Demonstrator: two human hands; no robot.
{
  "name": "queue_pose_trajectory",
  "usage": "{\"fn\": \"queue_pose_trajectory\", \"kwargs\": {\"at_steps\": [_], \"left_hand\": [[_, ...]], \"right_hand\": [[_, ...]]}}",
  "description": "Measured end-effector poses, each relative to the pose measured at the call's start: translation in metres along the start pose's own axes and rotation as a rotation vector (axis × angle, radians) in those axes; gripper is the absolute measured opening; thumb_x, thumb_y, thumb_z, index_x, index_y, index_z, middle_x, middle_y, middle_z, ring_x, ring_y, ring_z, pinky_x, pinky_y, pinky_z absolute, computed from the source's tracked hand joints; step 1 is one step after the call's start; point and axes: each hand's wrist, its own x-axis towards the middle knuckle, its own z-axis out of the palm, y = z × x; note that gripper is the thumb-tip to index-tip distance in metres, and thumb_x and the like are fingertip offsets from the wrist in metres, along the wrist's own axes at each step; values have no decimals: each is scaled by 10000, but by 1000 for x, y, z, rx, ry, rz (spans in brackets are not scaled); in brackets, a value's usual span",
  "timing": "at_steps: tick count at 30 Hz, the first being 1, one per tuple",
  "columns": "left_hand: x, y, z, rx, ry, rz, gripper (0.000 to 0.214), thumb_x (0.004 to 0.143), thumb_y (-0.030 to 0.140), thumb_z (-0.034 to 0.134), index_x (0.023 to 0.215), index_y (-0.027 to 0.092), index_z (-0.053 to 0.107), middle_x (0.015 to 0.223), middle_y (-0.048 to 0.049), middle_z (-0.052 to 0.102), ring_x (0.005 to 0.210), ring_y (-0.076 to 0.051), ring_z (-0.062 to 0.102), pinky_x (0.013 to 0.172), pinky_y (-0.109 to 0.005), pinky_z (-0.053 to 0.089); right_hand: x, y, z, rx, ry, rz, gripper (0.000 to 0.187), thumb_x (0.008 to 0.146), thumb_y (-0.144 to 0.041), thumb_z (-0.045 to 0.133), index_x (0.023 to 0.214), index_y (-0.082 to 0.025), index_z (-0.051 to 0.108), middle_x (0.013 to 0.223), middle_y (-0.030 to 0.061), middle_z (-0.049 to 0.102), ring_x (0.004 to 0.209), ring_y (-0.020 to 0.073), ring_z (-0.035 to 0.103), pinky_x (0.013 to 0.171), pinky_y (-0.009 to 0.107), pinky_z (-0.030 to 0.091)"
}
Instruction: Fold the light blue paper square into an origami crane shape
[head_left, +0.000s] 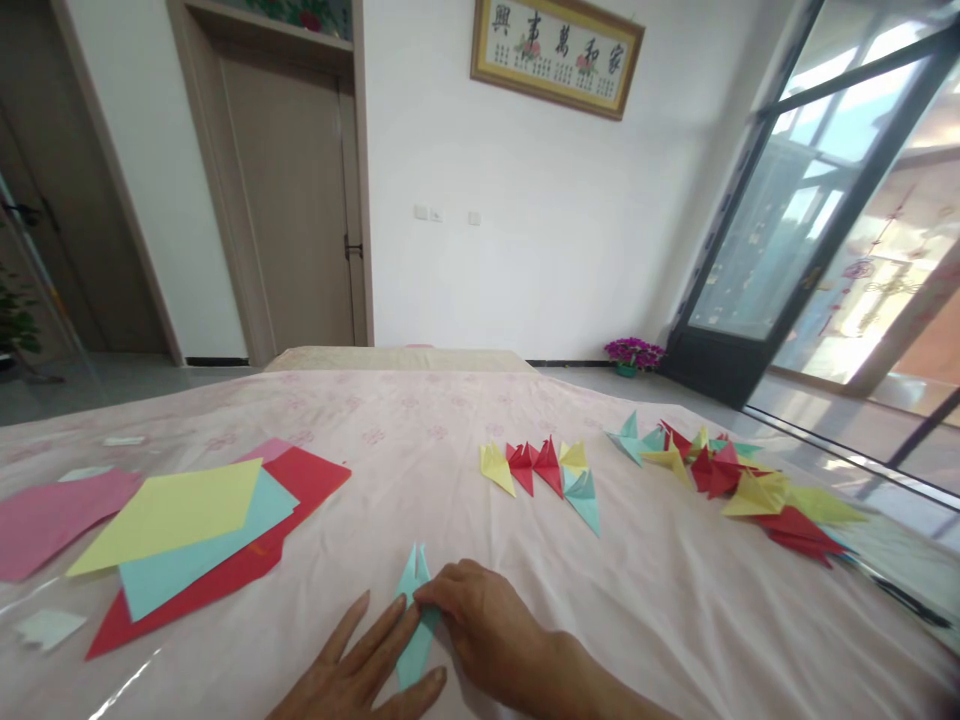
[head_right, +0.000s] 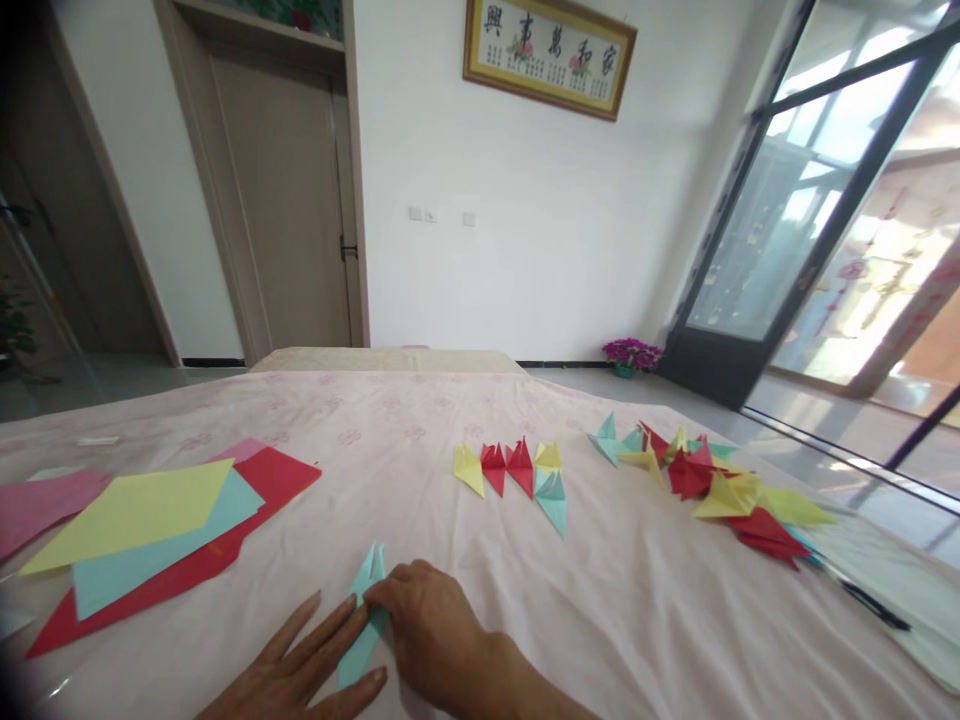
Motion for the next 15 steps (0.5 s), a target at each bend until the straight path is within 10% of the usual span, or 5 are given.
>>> {"fn": "queue_pose_trajectory", "kwargs": {"at_steps": [5,8,15], "left_hand": [[2,-6,-26,-340,-51,-101,563,964,353,540,1487,405,338,1398,-33,582,1277,-233,562,1136,-438,370],[2,-7,-41,-614,10,-392,445,965,321,527,1404,380,490,1328,-16,647,1176,-205,640,1034,-338,500],[23,-8,-46,-499,49,-515,283,971,217,511,1208,242,662,1167,-75,712,1023,-204,684,892,-342,579]], "right_hand": [[-5,6,13,117,116,22,339,906,-103,500,1180,-237,647,988,47,700,928,184,615,831,267,462],[-7,7,16,186,159,24,351,950,-141,471,1266,-233,592,1027,61,702,948,190,620,856,301,476],[-5,10,12,190,101,-26,364,972,-154,461,1315,-237,549,1065,65,700,961,201,623,858,329,490]]}}
